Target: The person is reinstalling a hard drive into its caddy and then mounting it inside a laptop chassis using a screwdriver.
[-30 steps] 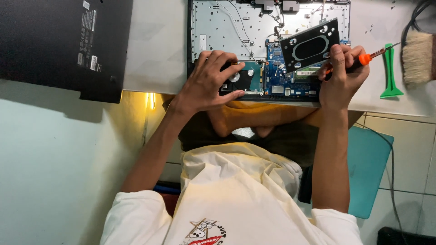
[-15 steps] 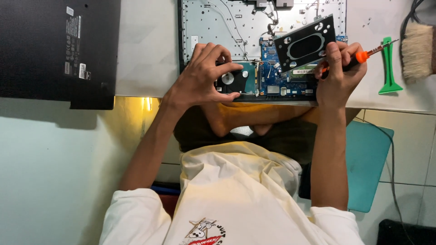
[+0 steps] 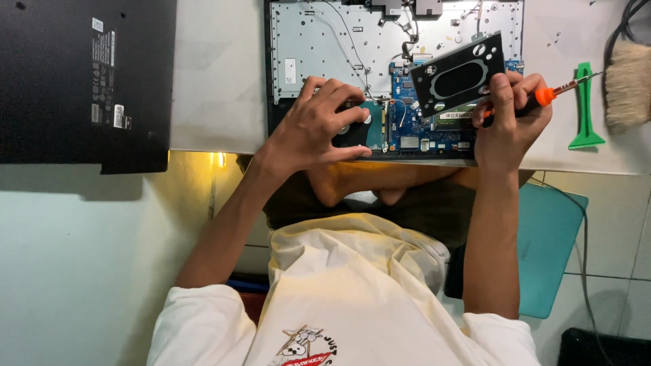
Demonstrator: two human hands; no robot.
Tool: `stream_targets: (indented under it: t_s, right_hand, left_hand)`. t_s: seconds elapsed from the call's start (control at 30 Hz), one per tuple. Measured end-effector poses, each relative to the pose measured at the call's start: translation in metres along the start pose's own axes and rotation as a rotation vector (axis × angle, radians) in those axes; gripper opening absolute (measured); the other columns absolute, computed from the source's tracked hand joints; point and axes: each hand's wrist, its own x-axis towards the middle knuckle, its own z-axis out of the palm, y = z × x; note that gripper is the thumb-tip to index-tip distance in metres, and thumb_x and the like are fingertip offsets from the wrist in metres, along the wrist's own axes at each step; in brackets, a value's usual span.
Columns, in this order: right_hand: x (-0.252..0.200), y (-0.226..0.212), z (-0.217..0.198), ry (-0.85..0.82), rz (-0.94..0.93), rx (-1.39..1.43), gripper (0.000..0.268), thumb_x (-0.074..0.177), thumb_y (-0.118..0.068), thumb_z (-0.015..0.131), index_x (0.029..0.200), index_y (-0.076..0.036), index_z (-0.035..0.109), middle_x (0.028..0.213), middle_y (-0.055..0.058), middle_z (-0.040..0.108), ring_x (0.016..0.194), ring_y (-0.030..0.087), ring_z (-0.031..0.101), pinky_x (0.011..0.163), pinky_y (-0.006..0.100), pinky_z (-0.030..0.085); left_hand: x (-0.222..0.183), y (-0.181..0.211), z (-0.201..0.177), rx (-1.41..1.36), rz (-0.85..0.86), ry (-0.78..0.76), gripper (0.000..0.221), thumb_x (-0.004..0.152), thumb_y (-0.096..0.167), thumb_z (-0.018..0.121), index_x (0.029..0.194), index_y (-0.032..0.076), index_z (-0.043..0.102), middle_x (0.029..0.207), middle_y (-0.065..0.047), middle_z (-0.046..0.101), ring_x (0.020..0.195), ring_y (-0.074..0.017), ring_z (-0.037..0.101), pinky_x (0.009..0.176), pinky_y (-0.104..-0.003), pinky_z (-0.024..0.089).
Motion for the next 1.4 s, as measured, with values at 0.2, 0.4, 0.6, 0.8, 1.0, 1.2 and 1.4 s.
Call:
stream_targets:
  t_s: [0.2, 0.4, 0.6, 0.8, 1.0, 1.2, 1.4]
  right_hand:
    - [-0.001, -0.003, 0.001, -0.003, 0.012, 0.005, 0.047, 0.122, -0.016, 0.084, 0.099, -0.018, 0.043, 0.109, 0.004, 0.062, 0.075, 0.014, 0.053, 0.056, 0.030, 0.051]
    - [-0.001, -0.004, 0.002, 0.017, 0.027, -0.016, 0.049, 0.122, -0.018, 0.084, 0.097, -0.018, 0.041, 0.110, 0.005, 0.064, 0.065, 0.017, 0.055, 0.053, 0.031, 0.049]
    - [-0.001, -0.001, -0.002, 0.017, 0.054, 0.015, 0.047, 0.123, -0.013, 0.082, 0.098, -0.019, 0.043, 0.110, 0.004, 0.063, 0.069, 0.014, 0.054, 0.054, 0.030, 0.051]
    - [-0.001, -0.003, 0.000, 0.043, 0.073, -0.005, 0.050, 0.121, -0.020, 0.086, 0.097, -0.019, 0.042, 0.110, 0.003, 0.061, 0.072, 0.013, 0.053, 0.053, 0.030, 0.050]
    - [-0.001, -0.002, -0.002, 0.037, 0.077, 0.002, 0.050, 0.122, -0.018, 0.084, 0.097, -0.019, 0.041, 0.113, 0.004, 0.062, 0.070, 0.014, 0.052, 0.052, 0.030, 0.049]
    - [-0.002, -0.002, -0.003, 0.003, 0.064, -0.011, 0.049, 0.124, -0.018, 0.082, 0.099, -0.019, 0.040, 0.107, 0.004, 0.057, 0.068, 0.015, 0.052, 0.052, 0.031, 0.048]
    - [-0.001, -0.003, 0.000, 0.000, 0.056, 0.004, 0.048, 0.124, -0.019, 0.083, 0.099, -0.019, 0.041, 0.105, 0.003, 0.054, 0.072, 0.013, 0.050, 0.053, 0.030, 0.049]
  left_hand:
    - [0.013, -0.002, -0.010, -0.056, -0.030, -0.013, 0.052, 0.110, 0.053, 0.090, 0.138, 0.011, 0.078, 0.134, -0.013, 0.068, 0.121, -0.0319, 0.065, 0.109, -0.053, 0.046]
    - [0.038, -0.021, 0.004, 0.046, -0.033, -0.027, 0.037, 0.113, 0.019, 0.087, 0.149, 0.012, 0.076, 0.130, -0.012, 0.062, 0.119, -0.0310, 0.060, 0.102, -0.049, 0.048]
    - [0.043, -0.048, -0.006, 0.231, 0.042, -0.066, 0.026, 0.102, 0.028, 0.096, 0.117, 0.013, 0.080, 0.134, -0.012, 0.065, 0.123, -0.0303, 0.064, 0.109, -0.053, 0.048]
    - [0.024, -0.076, -0.032, 0.345, -0.073, -0.025, 0.044, 0.114, 0.056, 0.093, 0.115, 0.014, 0.082, 0.132, -0.009, 0.067, 0.124, -0.0292, 0.063, 0.114, -0.052, 0.043]
    - [0.007, -0.037, -0.021, 0.402, -0.099, 0.013, 0.037, 0.107, 0.039, 0.103, 0.133, 0.018, 0.087, 0.163, -0.015, 0.058, 0.147, -0.0332, 0.055, 0.122, -0.054, 0.045]
    - [-0.002, -0.004, -0.016, 0.193, 0.057, -0.029, 0.065, 0.111, 0.063, 0.093, 0.151, 0.013, 0.081, 0.146, -0.011, 0.073, 0.132, -0.0294, 0.066, 0.120, -0.052, 0.044]
    - [-0.004, -0.007, -0.014, 0.130, 0.067, -0.024, 0.075, 0.104, 0.067, 0.100, 0.151, 0.012, 0.083, 0.146, -0.014, 0.074, 0.129, -0.0307, 0.068, 0.118, -0.054, 0.043]
